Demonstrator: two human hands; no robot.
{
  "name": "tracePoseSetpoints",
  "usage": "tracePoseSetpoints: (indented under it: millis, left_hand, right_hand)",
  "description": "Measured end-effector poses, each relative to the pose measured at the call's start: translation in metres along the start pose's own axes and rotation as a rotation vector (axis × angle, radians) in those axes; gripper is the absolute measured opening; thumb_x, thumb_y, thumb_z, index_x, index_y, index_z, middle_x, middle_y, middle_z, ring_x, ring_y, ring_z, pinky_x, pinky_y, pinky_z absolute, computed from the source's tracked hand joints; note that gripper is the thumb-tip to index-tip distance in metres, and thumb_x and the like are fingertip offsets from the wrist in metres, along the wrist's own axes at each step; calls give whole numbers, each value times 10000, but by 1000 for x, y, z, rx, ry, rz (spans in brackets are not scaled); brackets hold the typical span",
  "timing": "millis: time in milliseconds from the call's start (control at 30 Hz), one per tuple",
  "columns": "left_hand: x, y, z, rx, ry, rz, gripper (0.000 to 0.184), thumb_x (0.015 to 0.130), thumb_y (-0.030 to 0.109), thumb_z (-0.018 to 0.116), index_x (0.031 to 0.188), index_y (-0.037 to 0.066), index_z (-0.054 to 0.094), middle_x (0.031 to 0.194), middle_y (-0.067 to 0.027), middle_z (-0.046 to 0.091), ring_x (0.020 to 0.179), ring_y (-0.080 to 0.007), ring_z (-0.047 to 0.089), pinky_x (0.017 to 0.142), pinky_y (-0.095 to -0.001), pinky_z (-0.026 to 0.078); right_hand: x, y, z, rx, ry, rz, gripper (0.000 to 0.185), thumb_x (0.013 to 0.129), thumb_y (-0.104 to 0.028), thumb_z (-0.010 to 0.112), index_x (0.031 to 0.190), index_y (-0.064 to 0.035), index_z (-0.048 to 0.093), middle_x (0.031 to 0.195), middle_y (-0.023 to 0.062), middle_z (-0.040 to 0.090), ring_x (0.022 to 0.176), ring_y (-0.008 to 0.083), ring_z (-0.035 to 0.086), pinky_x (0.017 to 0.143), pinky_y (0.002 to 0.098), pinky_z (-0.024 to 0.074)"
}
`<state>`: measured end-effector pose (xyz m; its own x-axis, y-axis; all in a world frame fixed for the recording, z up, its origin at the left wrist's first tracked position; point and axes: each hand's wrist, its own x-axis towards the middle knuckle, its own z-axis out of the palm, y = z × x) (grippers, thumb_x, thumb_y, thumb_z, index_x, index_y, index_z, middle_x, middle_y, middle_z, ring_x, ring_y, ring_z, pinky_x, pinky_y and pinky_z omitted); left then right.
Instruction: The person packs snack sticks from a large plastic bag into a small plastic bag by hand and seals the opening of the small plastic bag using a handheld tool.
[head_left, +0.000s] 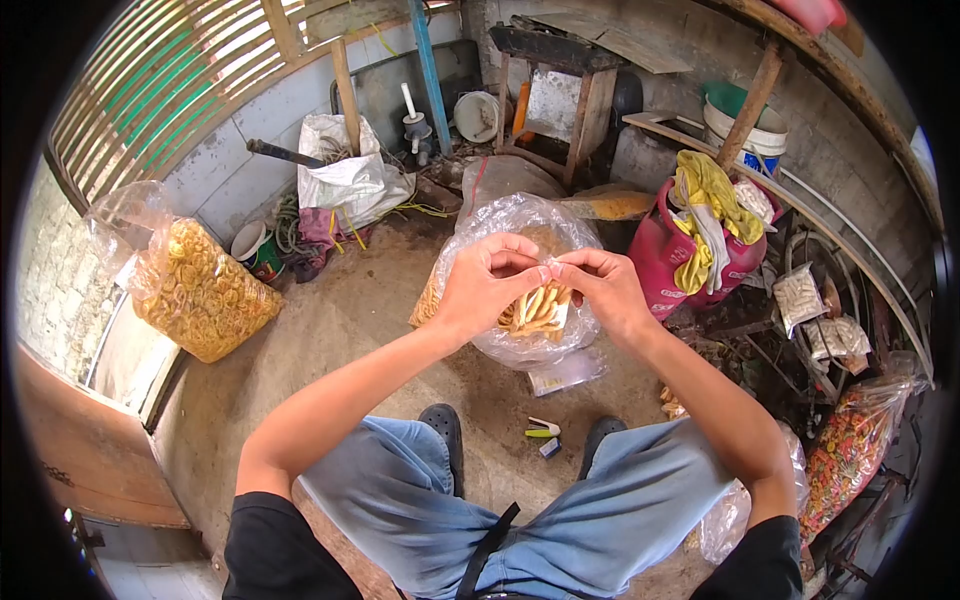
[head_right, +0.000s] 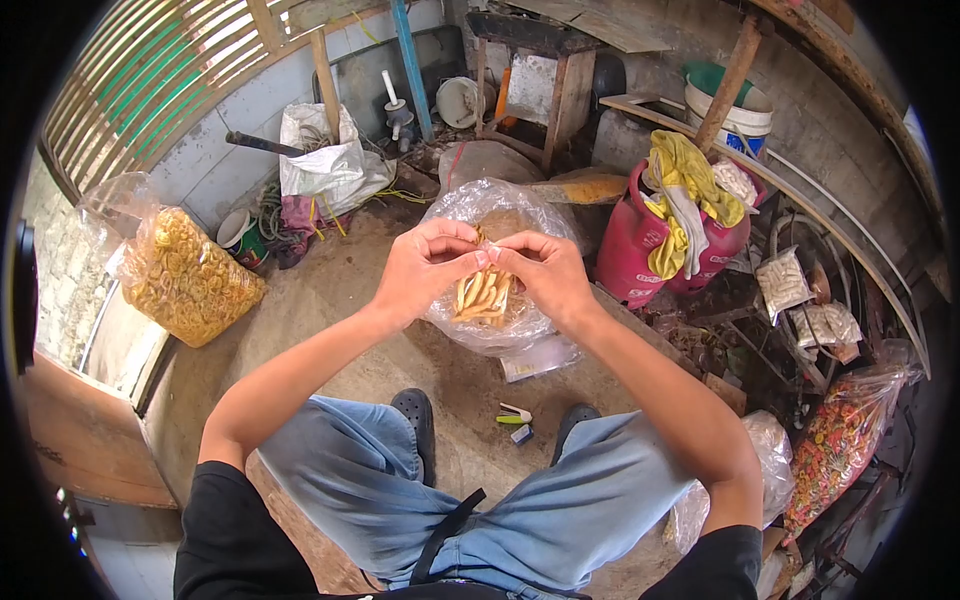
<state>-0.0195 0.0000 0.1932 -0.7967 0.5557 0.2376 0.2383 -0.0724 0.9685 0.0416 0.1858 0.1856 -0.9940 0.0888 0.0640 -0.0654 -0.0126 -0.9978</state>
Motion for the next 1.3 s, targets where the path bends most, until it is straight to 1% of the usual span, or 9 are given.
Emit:
tracePoseSetpoints:
  millis: [67, 133, 367, 433, 633, 767, 967, 1033, 1300]
  left_hand:
    - [0, 1, 0, -21, 23, -25, 185, 880, 111, 703, 1016, -15, 698, 896, -56, 702, 806, -74, 632, 708, -211, 510]
    - [1, 0, -4, 7, -115, -131, 167, 894, 112, 688, 1009, -9, 685, 880, -48, 694, 783, -65, 619, 679, -208, 498]
    - [-2, 1, -12, 70, -233, -164, 154, 886, 122, 693, 927, -26, 682, 846, -52, 701, 753, -64, 625, 667, -220, 515]
    - [-3, -5, -9, 196, -211, 16, 122, 920, 114, 656, 952, -3, 668, 854, -11, 680, 774, -45, 604, 677, -204, 486]
    - [-8, -4, -2, 267, -193, 185, 85, 880, 71, 678, 933, 5, 673, 805, -34, 688, 739, -38, 613, 641, -211, 507]
    - [-6, -12, -3, 215, -201, 173, 84, 887, 67, 669, 946, 7, 669, 856, -33, 695, 765, -45, 622, 650, -212, 512]
    - [-5, -10, -1, -48, -207, -5, 125, 906, 101, 653, 970, -6, 665, 949, -53, 694, 805, -67, 632, 681, -210, 504]
    - [-4, 3, -1, -211, -102, -286, 181, 905, 158, 672, 965, -13, 670, 923, -70, 698, 806, -71, 633, 686, -215, 504]
    - [-4, 7, -4, 41, -237, -203, 199, 903, 184, 688, 988, 4, 679, 910, -60, 703, 819, -77, 632, 707, -227, 505]
  right_hand:
    - [0, 0, -1, 17, -9, -6, 182, 870, -186, 714, 964, -31, 709, 828, -11, 676, 677, 37, 563, 580, 198, 440]
    - [-2, -3, -2, 10, -33, 32, 176, 862, -181, 722, 942, -24, 718, 811, -3, 680, 663, 44, 562, 577, 199, 444]
    - [-9, -19, -7, -124, -146, 138, 187, 856, -175, 725, 949, -14, 731, 798, 16, 686, 662, 63, 555, 586, 219, 432]
    - [-11, -24, -7, -67, -183, 187, 189, 836, -158, 742, 949, -6, 731, 810, 15, 693, 672, 63, 561, 597, 223, 435]
    - [-5, -16, -13, 7, -236, 272, 227, 781, -111, 778, 962, 14, 720, 873, 55, 713, 692, 85, 593, 577, 241, 462]
    - [-5, -14, -13, 40, -206, 316, 177, 782, -78, 754, 934, 7, 725, 847, 58, 713, 682, 88, 598, 569, 241, 461]
    - [-7, -14, -12, -7, -146, 203, 135, 796, -71, 716, 908, 1, 737, 820, 53, 717, 690, 84, 602, 622, 230, 464]
    - [-9, -17, -10, -107, -111, 119, 139, 794, -65, 706, 908, 7, 740, 806, 56, 714, 676, 84, 600, 610, 233, 473]
    - [-10, -20, -9, -109, -93, 109, 158, 794, -72, 712, 928, 5, 744, 798, 64, 709, 649, 87, 596, 585, 229, 480]
